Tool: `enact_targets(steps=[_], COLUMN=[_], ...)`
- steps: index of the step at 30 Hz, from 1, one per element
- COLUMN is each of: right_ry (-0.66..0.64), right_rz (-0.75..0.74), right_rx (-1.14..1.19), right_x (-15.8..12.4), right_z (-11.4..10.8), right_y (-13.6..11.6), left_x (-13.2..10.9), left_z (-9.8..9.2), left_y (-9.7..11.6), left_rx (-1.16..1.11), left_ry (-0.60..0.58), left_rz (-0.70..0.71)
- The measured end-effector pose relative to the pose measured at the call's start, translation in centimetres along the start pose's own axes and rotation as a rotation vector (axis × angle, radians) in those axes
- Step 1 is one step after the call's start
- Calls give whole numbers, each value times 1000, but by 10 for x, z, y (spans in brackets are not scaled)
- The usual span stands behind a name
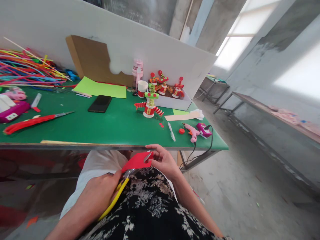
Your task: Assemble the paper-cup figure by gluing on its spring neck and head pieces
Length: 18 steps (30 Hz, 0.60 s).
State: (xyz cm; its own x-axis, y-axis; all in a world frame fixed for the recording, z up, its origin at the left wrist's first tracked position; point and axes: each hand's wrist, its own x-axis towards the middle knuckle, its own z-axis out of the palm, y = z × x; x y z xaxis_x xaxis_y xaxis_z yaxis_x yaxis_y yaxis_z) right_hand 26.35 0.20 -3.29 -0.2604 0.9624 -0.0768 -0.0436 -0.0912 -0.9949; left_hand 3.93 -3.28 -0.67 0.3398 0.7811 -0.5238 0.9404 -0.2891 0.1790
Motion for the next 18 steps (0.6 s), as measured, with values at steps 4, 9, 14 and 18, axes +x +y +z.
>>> enact_targets(steps=[4, 9, 14, 18], right_ry=[-12, -31, -52, -52], right_rz=[0, -4, -17, -5], right_rx=[19, 5, -5, -29], right_x=[0, 0, 0, 0], right_z=[0, -1, -2, -3], right_y=[0, 0, 1, 1], left_x=[-1, 0, 2, 4], left_z=[1, 0, 1, 4], left_y=[-1, -1, -2, -3], left_rx=[1, -5, -14, -22], left_ry=[5, -1, 0, 22], left_rz=[9, 8, 7, 20])
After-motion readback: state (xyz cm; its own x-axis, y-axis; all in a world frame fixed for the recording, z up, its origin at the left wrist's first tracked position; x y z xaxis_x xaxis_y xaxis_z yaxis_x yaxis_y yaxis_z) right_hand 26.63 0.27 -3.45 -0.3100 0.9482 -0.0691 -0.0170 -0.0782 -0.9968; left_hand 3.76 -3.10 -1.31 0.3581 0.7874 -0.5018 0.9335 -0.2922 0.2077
